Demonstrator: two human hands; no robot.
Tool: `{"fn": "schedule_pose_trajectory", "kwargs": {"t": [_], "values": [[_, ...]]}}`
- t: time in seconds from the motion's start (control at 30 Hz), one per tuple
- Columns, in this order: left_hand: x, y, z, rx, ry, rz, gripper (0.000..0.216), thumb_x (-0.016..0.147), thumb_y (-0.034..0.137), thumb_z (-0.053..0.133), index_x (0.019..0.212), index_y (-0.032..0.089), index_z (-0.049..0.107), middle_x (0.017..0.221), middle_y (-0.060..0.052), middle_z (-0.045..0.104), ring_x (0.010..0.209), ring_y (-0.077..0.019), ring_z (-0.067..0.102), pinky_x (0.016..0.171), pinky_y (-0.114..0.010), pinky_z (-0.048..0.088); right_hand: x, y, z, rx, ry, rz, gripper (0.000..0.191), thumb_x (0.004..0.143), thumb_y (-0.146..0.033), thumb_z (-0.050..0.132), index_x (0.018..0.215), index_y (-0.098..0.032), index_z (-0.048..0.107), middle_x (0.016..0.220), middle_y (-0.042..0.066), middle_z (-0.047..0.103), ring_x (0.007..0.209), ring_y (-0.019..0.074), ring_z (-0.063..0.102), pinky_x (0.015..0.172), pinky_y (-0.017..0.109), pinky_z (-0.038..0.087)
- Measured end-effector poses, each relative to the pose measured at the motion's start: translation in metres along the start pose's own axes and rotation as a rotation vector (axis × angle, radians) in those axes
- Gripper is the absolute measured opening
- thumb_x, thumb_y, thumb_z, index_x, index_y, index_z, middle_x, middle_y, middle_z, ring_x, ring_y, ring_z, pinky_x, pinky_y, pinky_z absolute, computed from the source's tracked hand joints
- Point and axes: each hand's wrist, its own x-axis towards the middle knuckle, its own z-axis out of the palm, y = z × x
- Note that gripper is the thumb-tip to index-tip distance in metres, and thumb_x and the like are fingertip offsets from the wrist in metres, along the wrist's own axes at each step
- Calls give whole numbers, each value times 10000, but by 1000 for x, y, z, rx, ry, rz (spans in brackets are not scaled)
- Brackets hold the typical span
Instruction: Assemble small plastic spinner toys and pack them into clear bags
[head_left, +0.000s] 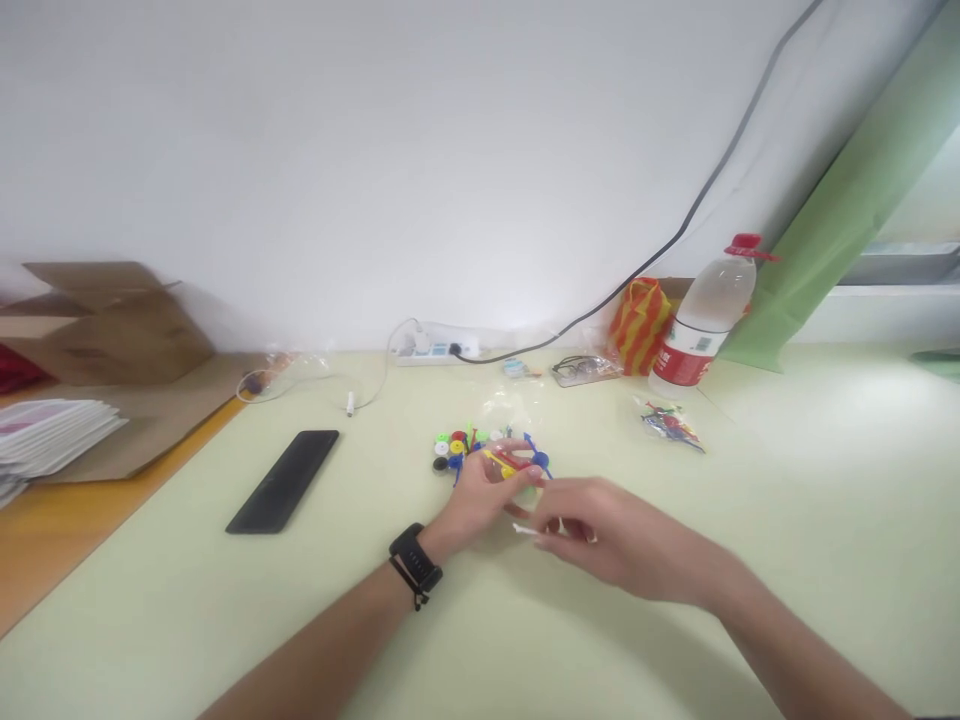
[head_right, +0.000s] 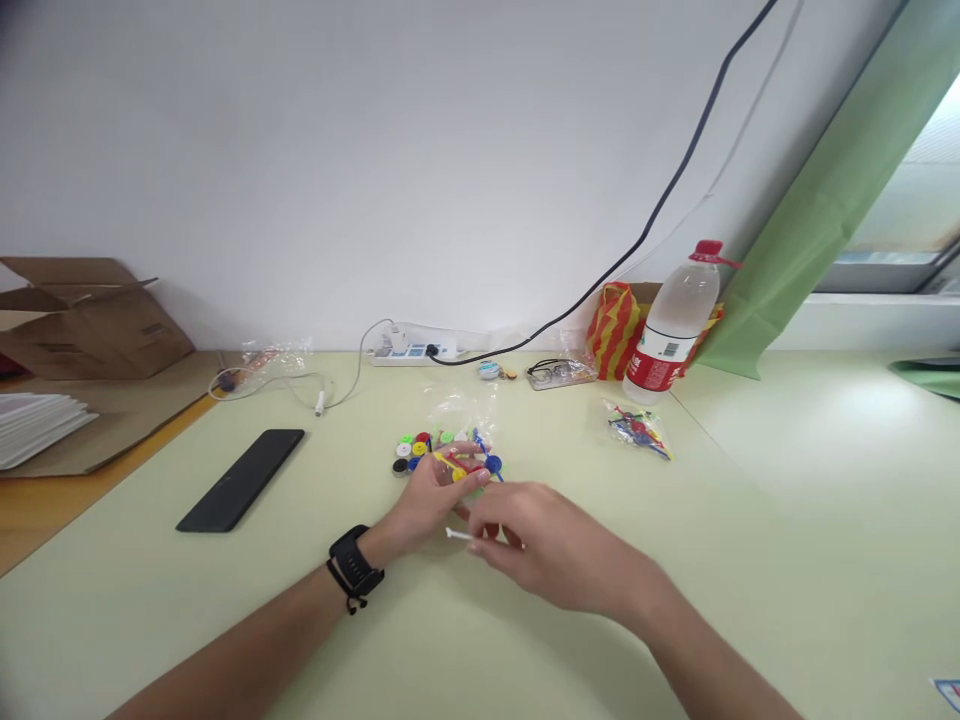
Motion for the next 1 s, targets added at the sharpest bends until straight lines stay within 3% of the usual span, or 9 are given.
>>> {"fn": "schedule_pose_trajectory", "kwargs": {"t": [0.1, 0.2, 0.3, 0.4, 0.53, 0.6, 0.83, 1.0], "values": [[0, -1, 0, 53, -61, -6, 671, 722, 409, 902, 1280, 168, 618, 1055, -125, 775, 904, -279, 775, 564, -253, 612, 7, -8, -36, 108, 132, -35, 235, 1034, -324, 525, 900, -215, 684, 793, 5, 679, 680, 136, 575, 612, 251, 437], [-3, -1, 3, 115, -109, -18, 678, 707, 379, 913, 1286, 178, 623, 1117, -142, 769, 939, -292, 778, 563, -244, 606, 19, -8, -70, 67, 387, -42, 262, 1012, -382, 563, 869, -201, 687, 766, 26, 678, 688, 155, 599, 630, 273, 456], [-6, -1, 6, 191, -117, -1, 638, 734, 385, 891, 1287, 196, 635, 1156, -145, 767, 902, -271, 782, 529, -231, 582, 33, -5, -89, 67, 510, -32, 256, 971, -419, 613, 866, -196, 682, 788, 44, 697, 678, 171, 620, 626, 291, 472], [-8, -2, 7, 247, -103, 43, 591, 754, 375, 875, 1271, 193, 653, 1128, -140, 779, 874, -257, 783, 531, -236, 574, 44, -3, -91, 39, 467, -17, 241, 948, -420, 631, 868, -199, 687, 750, 34, 692, 644, 169, 615, 589, 289, 448], [-8, -6, 8, 206, -116, 137, 544, 766, 312, 873, 1244, 168, 658, 1051, -125, 799, 943, -253, 781, 853, -341, 614, 48, -1, -86, -134, 279, 20, 218, 946, -352, 598, 809, -210, 690, 684, 4, 655, 603, 151, 557, 565, 285, 388], [-7, -7, 8, 214, -120, 157, 523, 776, 307, 866, 1238, 171, 661, 1049, -120, 801, 969, -256, 777, 935, -374, 589, 48, 1, -84, -211, 205, 56, 217, 943, -305, 576, 777, -213, 681, 694, 0, 649, 607, 146, 539, 561, 284, 361], [-8, -8, 7, 316, -143, 203, 462, 806, 331, 841, 1209, 181, 672, 1073, -113, 797, 1036, -265, 749, 976, -402, 565, 50, 0, -76, -364, 73, 128, 246, 895, -210, 578, 655, -199, 631, 659, 16, 562, 630, 154, 498, 564, 302, 262], [-8, -8, 7, 348, -119, 201, 460, 795, 344, 846, 1193, 182, 683, 1074, -111, 795, 1030, -268, 746, 981, -410, 559, 46, -4, -76, -374, 138, 150, 212, 864, -197, 597, 652, -199, 594, 667, 22, 570, 630, 159, 493, 574, 305, 275]]}}
